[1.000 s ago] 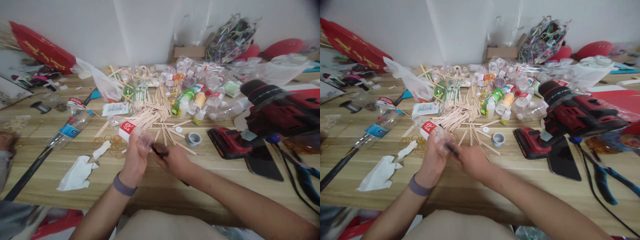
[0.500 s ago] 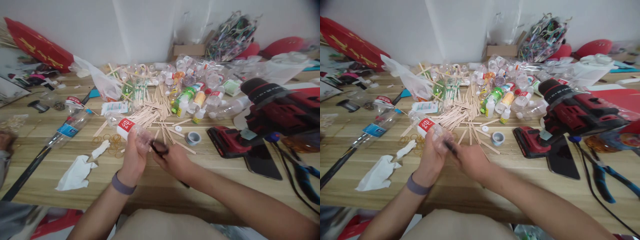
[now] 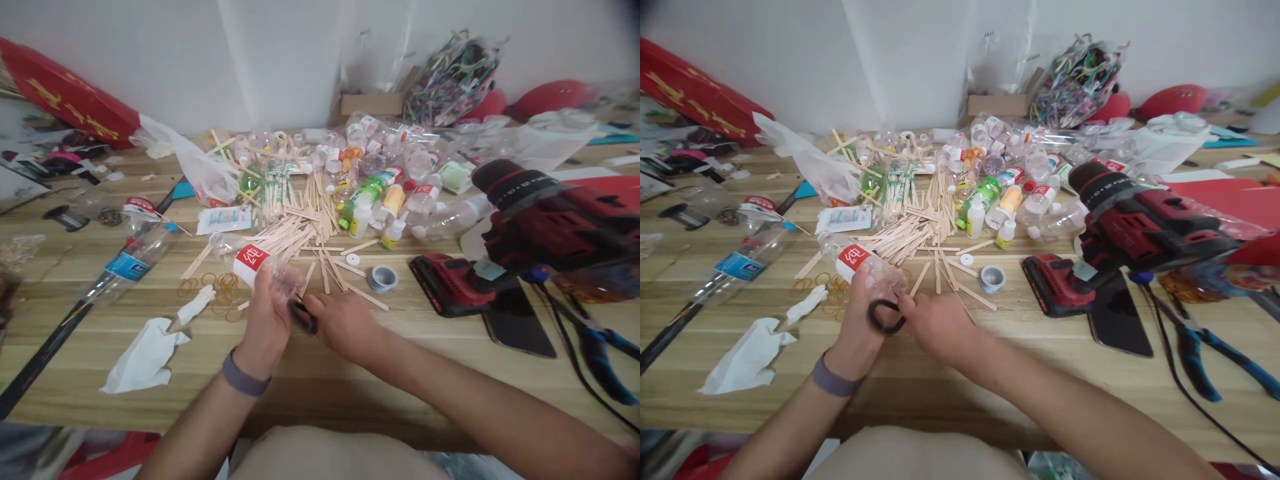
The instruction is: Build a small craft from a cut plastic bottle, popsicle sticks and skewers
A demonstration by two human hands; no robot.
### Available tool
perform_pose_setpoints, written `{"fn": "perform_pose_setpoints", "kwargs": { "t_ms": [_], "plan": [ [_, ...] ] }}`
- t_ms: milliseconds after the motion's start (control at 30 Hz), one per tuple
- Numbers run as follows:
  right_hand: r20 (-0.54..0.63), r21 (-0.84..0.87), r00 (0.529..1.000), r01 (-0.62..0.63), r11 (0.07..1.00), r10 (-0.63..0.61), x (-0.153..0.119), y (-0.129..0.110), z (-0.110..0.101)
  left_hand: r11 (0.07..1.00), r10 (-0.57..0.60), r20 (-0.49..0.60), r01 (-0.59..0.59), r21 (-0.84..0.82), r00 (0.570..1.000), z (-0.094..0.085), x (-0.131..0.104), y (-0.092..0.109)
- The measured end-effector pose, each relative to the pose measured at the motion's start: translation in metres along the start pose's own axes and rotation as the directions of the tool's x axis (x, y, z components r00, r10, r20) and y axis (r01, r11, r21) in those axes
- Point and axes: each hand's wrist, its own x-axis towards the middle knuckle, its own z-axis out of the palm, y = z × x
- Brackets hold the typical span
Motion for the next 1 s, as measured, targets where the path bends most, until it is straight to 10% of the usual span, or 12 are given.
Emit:
{"fn": "perform_pose_setpoints", "kwargs": {
  "t_ms": [367, 533, 667, 767, 1000],
  "plan": [
    [0.074, 0.433, 0.991, -0.130, 0.892, 0.108, -0.010, 0.000, 0.007, 0.999, -0.029, 0.002, 0.029, 0.023, 1.000, 0.014, -0.004, 0.014],
    [-0.148, -0.196, 0.977, 0.123, 0.973, -0.154, -0.041, 0.006, -0.005, 0.997, 0.026, -0.005, -0.026, -0.078, 1.000, 0.009, 0.005, 0.025],
    [0.026, -0.810, 0.957, 0.190, 0.555, -0.290, -0.053, 0.015, -0.003, 0.991, 0.038, -0.013, -0.040, -0.127, 0.999, 0.006, 0.008, 0.034],
    [0.105, -0.897, 0.978, 0.172, 0.407, -0.181, -0.048, 0.019, 0.004, 0.985, -0.014, 0.010, 0.016, -0.171, 1.000, 0.007, 0.004, 0.036],
    [0.089, -0.882, 0.989, 0.133, 0.451, -0.118, -0.041, 0.015, 0.004, 0.977, -0.039, 0.034, 0.045, -0.209, 0.999, 0.004, -0.001, 0.036]
  ]
}}
